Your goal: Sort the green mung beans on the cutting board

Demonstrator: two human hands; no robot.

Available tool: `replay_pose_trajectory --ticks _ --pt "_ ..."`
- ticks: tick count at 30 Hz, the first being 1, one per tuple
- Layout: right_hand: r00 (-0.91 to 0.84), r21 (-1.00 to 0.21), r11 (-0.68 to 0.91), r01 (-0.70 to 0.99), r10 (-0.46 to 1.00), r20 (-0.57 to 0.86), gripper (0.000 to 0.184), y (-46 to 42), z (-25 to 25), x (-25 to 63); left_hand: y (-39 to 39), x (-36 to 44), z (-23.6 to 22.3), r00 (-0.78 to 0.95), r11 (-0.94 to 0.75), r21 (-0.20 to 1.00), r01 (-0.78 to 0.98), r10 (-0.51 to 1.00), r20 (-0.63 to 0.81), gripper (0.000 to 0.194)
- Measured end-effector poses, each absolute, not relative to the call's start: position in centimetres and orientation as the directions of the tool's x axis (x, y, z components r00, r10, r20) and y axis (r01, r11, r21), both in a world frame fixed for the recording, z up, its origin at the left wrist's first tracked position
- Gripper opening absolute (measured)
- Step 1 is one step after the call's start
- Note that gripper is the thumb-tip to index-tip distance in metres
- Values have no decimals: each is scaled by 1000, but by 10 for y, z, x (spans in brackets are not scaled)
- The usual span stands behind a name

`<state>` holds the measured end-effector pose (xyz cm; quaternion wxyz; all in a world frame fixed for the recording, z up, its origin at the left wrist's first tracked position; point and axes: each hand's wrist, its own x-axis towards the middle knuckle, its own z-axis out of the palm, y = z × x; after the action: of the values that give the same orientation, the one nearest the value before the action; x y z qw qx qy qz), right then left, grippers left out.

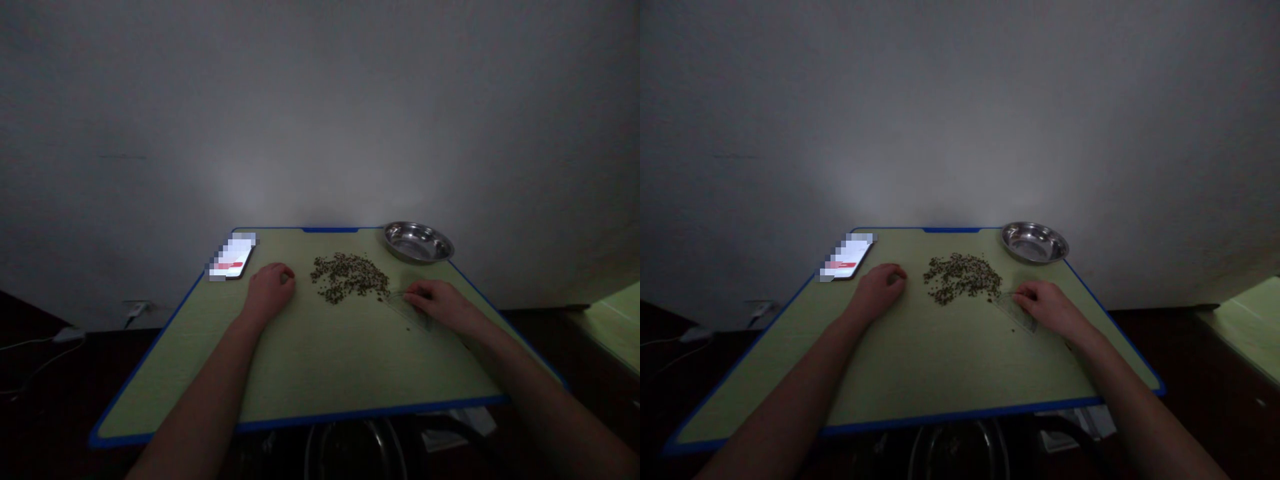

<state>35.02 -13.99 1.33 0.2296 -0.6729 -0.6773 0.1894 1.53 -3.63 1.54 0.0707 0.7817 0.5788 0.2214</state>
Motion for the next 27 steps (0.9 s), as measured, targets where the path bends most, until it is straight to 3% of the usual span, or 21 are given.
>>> replay_pose_trajectory --ticks 27 --pt "-44 -491 71 868 997 67 25 -130 21 328 -34 14 13 253 -341 346 874 928 274 25"
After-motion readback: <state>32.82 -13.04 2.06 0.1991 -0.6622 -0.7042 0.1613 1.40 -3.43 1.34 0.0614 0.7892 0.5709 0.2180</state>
